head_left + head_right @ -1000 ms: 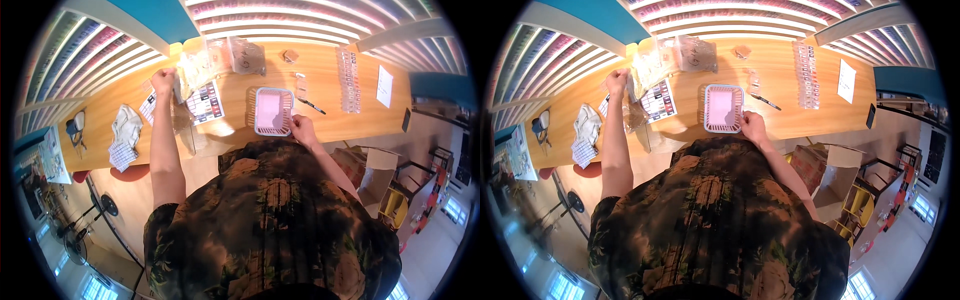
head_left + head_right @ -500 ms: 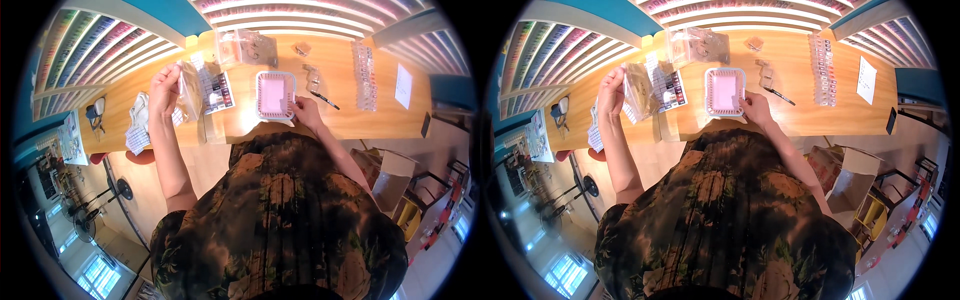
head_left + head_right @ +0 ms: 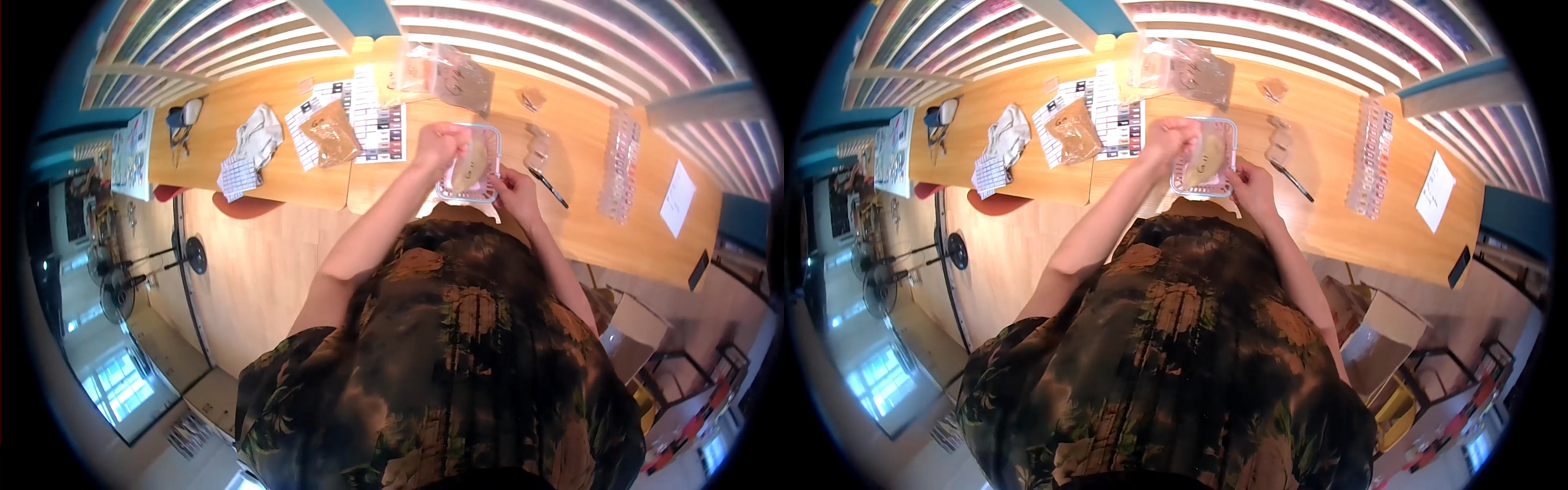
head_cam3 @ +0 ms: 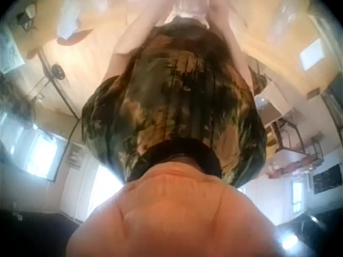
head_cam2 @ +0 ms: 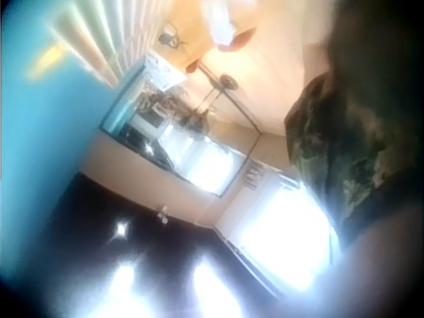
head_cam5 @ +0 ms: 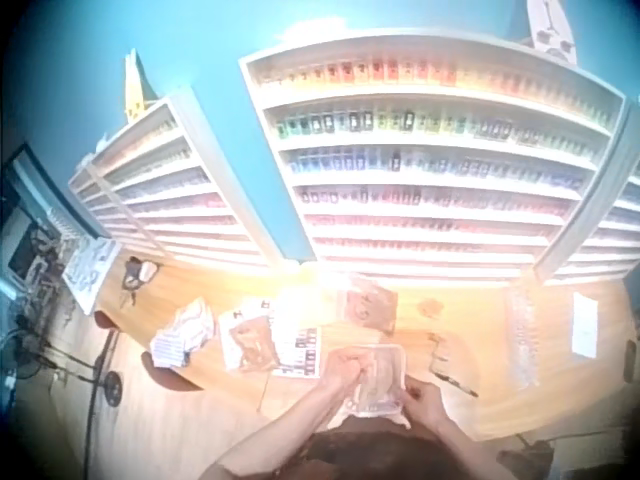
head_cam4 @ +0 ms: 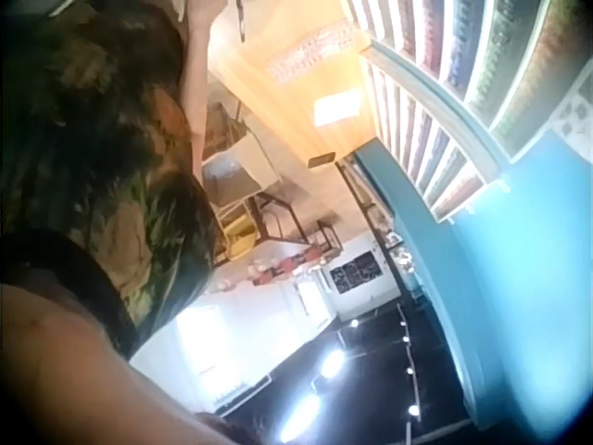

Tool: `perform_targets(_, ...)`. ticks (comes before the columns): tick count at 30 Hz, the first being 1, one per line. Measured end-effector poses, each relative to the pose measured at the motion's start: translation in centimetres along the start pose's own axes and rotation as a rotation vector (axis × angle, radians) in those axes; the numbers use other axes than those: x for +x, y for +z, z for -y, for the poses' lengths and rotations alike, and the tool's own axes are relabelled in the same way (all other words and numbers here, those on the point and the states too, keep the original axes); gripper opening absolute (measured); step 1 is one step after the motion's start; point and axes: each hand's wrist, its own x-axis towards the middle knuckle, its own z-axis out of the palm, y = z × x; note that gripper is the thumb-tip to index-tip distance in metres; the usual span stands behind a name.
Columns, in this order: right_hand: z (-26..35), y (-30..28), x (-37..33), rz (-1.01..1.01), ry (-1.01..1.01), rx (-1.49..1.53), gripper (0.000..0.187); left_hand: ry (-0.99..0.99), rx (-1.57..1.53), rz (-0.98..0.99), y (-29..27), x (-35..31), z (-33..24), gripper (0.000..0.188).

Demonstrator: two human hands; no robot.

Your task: The person stands at a wooden counter and repeatedly scoops granular material from a pink basket into small clear plastic bags. They seal each bag and place it on the counter. The person handles multiple bags and the basket throughout the sequence.

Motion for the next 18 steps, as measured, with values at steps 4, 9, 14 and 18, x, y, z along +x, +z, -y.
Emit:
perform_targets(4,1.1,-0.3,-0.7,0.008,-0.012,-0.019,0.018,0.025,-0.128,-0.009,1.3,0.2,2.5,0.010)
perform_targets(9,1.4,-0.2,-0.9,-0.062,-0.054,-0.102,0.016,0.251,0.150,-0.001,0.8,-3.2,3.1,0.011)
perform_targets(14,4.8,0.1,-2.1,-0.267,-0.287,-0.423,0.017,0.247,0.353,0.034,-0.6,-5.5,2.3,0.013)
perform_targets(18,7.6,1.1,-1.8,-0.064,-0.196,0.099,0.018,0.086,0.230,0.064,0.4,-6.4,0.4,0.009)
